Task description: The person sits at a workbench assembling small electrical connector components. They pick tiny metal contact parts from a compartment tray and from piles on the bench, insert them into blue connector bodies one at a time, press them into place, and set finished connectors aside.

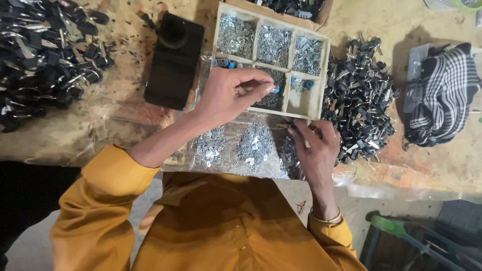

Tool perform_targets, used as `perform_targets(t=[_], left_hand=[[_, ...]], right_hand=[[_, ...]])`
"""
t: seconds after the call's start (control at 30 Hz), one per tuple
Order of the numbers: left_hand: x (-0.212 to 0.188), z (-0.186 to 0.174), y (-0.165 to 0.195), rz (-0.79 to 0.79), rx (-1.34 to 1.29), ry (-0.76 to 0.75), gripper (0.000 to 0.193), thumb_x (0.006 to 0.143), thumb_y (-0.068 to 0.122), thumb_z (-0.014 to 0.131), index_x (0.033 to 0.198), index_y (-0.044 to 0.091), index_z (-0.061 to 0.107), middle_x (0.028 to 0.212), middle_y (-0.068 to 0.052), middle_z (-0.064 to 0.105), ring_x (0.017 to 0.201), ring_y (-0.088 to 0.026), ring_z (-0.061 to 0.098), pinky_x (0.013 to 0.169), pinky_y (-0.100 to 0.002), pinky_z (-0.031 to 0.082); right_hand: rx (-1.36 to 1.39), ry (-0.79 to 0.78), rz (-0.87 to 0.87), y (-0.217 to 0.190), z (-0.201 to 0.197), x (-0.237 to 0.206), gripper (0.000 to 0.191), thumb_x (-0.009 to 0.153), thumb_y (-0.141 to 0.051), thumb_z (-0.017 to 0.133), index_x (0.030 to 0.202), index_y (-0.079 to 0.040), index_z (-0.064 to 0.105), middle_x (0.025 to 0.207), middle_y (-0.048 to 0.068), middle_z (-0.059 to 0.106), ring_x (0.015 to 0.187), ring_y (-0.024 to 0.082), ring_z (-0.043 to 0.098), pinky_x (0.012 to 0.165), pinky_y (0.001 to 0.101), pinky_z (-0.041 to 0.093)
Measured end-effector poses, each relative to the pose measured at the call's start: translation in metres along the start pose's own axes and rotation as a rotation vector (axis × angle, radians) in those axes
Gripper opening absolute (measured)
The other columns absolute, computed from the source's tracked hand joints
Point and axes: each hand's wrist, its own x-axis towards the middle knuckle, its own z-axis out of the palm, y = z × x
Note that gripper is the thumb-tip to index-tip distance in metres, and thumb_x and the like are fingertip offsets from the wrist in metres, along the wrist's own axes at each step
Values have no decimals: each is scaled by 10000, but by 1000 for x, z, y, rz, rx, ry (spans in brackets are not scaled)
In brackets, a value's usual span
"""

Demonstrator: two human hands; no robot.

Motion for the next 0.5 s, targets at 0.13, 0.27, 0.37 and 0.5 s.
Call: perform_targets(t=[0.13, 0.27, 0.37, 0.5], left_hand=[[-2, 0, -9, 104, 0, 14, 198, 949, 91, 794, 1139, 52, 757, 1061, -92, 795, 913, -120, 778, 764, -254, 673], [-3, 0, -12, 133, 14, 10, 237, 942, 70, 791, 1173, 41, 747, 1048, -91, 800, 930, -131, 788, 828, -271, 670], [-6, 0, -10, 104, -44, 21, 248, 944, 70, 793, 1183, 36, 741, 1059, -96, 800, 946, -133, 790, 830, -266, 673], [-7, -2, -10, 84, -31, 46, 253, 925, 80, 817, 1163, 30, 749, 1047, -97, 807, 926, -136, 791, 791, -269, 664]], right_hand=[[281, -37, 125, 5, -4, 19, 175, 886, -98, 863, 1049, -75, 803, 917, 61, 652, 720, 177, 613, 599, 317, 480], [340, -101, -5, 11, -5, 50, 169, 918, -85, 830, 1079, -55, 791, 975, 87, 657, 768, 207, 640, 665, 337, 504], [303, -187, -73, 8, 11, 75, 182, 889, -143, 852, 1030, -53, 778, 905, 96, 627, 748, 250, 632, 661, 373, 493], [198, -300, -76, 2, 33, 94, 238, 831, -207, 885, 954, -50, 755, 810, 74, 612, 726, 288, 619, 695, 435, 449]])
